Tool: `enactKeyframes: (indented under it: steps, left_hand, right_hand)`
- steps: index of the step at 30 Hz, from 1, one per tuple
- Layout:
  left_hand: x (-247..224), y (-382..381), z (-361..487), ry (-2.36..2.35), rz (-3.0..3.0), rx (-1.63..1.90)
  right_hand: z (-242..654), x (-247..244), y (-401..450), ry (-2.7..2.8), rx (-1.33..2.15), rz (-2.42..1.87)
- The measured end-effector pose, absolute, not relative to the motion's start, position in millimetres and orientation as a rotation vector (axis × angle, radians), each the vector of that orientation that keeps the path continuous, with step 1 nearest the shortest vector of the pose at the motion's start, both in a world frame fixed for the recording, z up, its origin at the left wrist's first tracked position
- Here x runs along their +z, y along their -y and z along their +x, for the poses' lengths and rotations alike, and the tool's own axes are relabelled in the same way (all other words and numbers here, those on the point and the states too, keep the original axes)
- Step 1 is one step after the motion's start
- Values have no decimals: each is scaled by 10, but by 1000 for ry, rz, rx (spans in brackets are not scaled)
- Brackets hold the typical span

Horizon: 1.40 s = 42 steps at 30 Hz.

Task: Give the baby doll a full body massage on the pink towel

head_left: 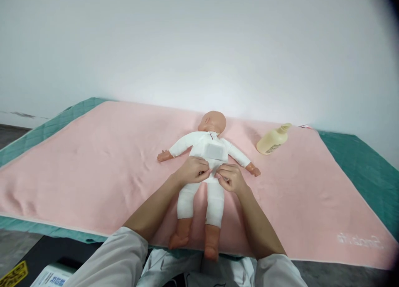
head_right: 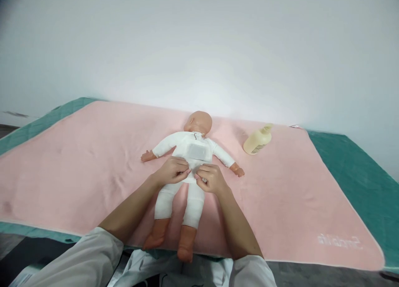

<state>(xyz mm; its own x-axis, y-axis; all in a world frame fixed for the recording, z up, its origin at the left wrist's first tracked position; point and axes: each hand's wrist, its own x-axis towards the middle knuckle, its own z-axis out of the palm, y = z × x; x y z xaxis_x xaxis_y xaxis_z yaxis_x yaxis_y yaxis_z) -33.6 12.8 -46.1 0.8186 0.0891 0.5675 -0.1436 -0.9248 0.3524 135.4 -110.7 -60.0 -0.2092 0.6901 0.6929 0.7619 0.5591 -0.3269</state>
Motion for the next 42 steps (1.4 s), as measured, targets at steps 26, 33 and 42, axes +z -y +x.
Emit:
enactKeyframes:
  steps: [26,33,42]
  left_hand:
    - [-432,-192,-318,-14,2416,794]
    - [-420,-158,-275,-67,2472,718]
    - [-392,-177,-323,-127,2280,760]
  right_hand:
    - [1345,-604,1059,1855,-47,-1269]
    - [1358,-650,1013,1838,-43,-1333]
    - [1353,-690,1033,1735,-130,-1323]
